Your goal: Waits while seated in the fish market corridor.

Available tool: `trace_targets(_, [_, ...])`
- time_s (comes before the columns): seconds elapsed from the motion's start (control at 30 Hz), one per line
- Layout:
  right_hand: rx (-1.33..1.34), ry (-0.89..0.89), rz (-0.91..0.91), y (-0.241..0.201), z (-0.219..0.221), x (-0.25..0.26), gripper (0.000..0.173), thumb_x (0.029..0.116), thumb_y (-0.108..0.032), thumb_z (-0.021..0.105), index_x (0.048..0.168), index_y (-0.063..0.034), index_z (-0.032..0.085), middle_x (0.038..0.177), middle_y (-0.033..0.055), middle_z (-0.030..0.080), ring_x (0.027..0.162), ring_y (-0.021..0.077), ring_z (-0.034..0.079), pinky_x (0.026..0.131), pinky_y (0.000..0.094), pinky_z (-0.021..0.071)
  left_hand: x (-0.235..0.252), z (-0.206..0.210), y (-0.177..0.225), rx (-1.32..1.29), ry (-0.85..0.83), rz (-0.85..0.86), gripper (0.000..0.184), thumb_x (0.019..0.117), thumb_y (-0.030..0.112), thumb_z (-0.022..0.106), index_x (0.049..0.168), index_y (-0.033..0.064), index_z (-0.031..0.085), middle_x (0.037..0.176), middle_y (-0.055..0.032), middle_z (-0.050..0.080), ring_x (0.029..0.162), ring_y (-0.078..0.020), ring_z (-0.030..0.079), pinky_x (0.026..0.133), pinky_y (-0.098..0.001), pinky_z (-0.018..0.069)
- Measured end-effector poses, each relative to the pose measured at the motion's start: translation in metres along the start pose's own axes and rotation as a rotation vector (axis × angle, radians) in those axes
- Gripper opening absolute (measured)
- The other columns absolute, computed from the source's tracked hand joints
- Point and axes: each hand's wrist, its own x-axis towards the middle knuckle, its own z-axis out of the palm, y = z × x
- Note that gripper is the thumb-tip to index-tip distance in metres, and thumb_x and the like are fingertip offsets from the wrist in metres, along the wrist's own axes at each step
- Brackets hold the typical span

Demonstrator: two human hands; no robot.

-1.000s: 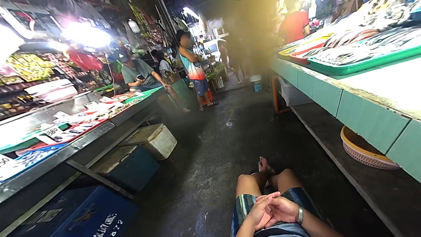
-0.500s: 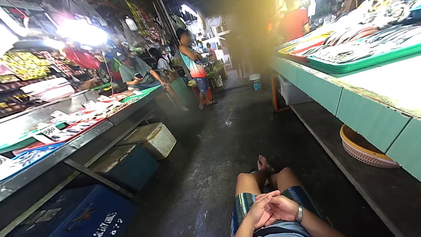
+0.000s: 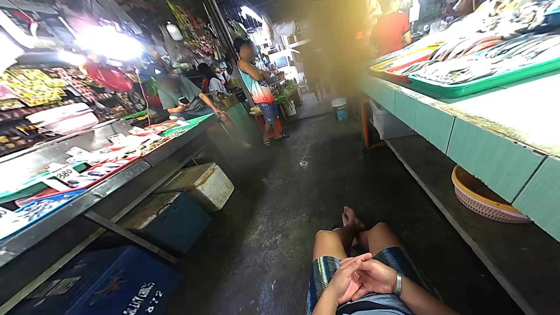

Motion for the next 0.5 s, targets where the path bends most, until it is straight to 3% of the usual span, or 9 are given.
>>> trace_targets(0.5, [-0.009, -0.002, 0.012, -0.0019, 0.0016, -0.0013, 0.044, 0.1084, -0.04, 0.041, 0.136, -0.0105, 0.058, 0.116, 0.0201, 0.071, 0.107, 0.0355, 0.07, 0.093, 0.0566, 0.0577, -0.0003, 0.0004, 0.0008, -0.022, -0.019, -0.012, 0.049, 0.1115, 0.032, 0.033, 0.149, 0.006, 0.052, 0.132, -0.0185, 0.066, 0.125, -0.0284, 0.062, 0.109, -0.049, 0.049])
